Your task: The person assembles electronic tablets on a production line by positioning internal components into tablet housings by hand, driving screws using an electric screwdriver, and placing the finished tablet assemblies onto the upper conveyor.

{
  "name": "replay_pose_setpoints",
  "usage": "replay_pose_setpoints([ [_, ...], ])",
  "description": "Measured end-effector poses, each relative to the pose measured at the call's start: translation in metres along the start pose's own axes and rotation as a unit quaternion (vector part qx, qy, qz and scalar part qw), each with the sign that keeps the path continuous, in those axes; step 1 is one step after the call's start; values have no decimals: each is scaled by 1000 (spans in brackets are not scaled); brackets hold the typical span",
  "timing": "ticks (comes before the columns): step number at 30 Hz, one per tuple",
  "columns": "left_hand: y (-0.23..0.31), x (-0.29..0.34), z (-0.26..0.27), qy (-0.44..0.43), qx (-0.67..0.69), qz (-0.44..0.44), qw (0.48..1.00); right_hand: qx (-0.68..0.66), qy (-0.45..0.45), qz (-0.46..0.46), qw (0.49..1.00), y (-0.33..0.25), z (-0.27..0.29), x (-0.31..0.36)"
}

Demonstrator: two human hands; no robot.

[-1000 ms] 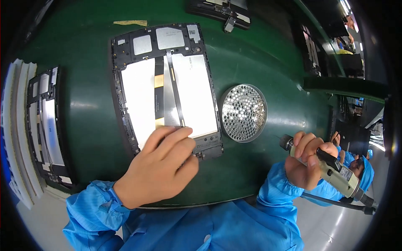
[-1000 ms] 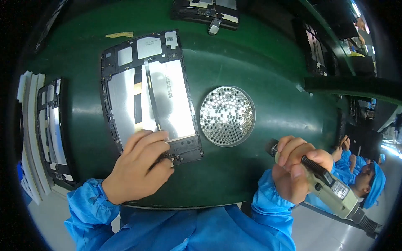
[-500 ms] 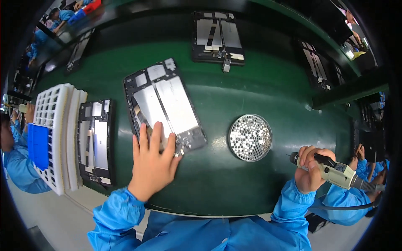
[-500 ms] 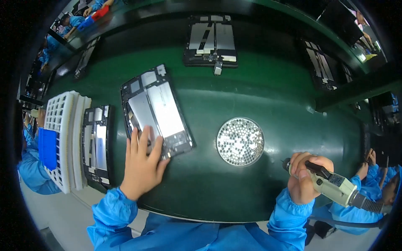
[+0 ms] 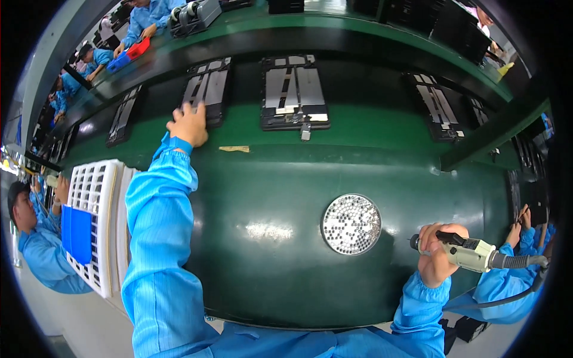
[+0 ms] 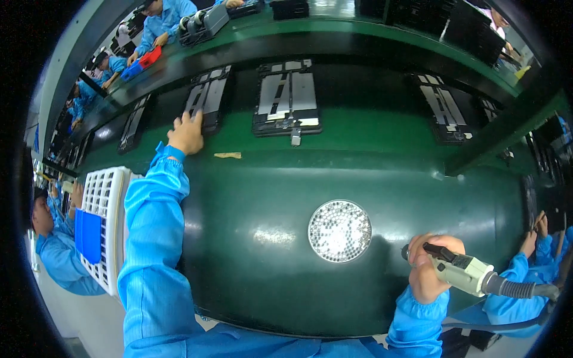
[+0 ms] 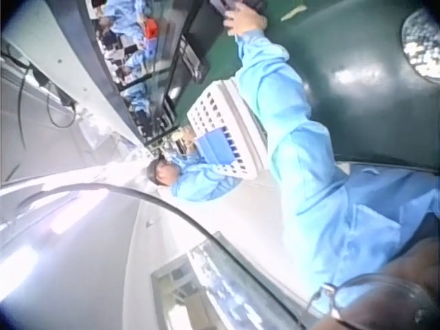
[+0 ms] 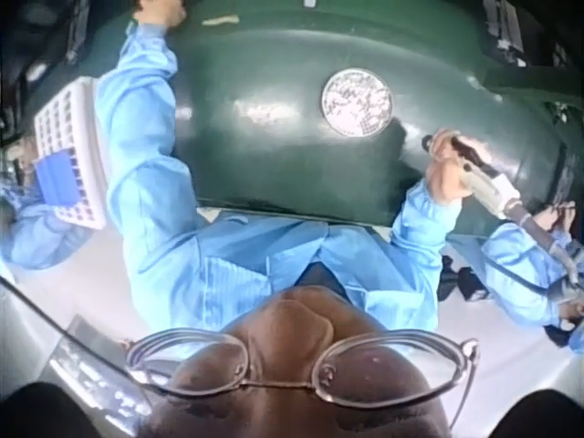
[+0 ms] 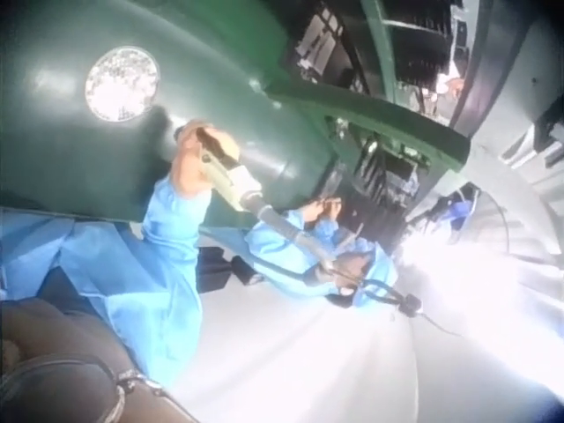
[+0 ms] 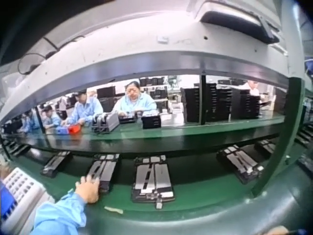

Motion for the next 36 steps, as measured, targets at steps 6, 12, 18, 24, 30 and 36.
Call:
replay_pose_setpoints([
  [6, 118, 11, 22, 94, 240, -284, 924, 2, 14, -3, 1000, 0, 5, -2],
  [12, 123, -10, 26, 244, 147, -271, 919, 30, 46, -30, 998, -4, 0, -3],
  [18, 122, 17, 38, 287, 130, -164, 935, 12, 22, -9, 1000, 1, -2, -1],
  [24, 110, 163, 73, 225, 155, -142, 951, 3, 26, -9, 1000, -5, 5, 6],
  [30, 102, 285, 44, 152, 126, -142, 970, -31, 4, -12, 999, -1, -9, 2],
  [36, 108, 300, 38, 26, 150, -266, 952, 0, 2, -33, 999, -4, -12, 8],
])
Point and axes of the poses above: each hand's wrist, its own x-axis away from the middle knuckle, its own z-axis out of the back of the hand, y = z × x, the point moved 6 cm from there along -x, towards the middle knuckle, and after that the axes turned 1 degree about z, right-handed, at the moved point
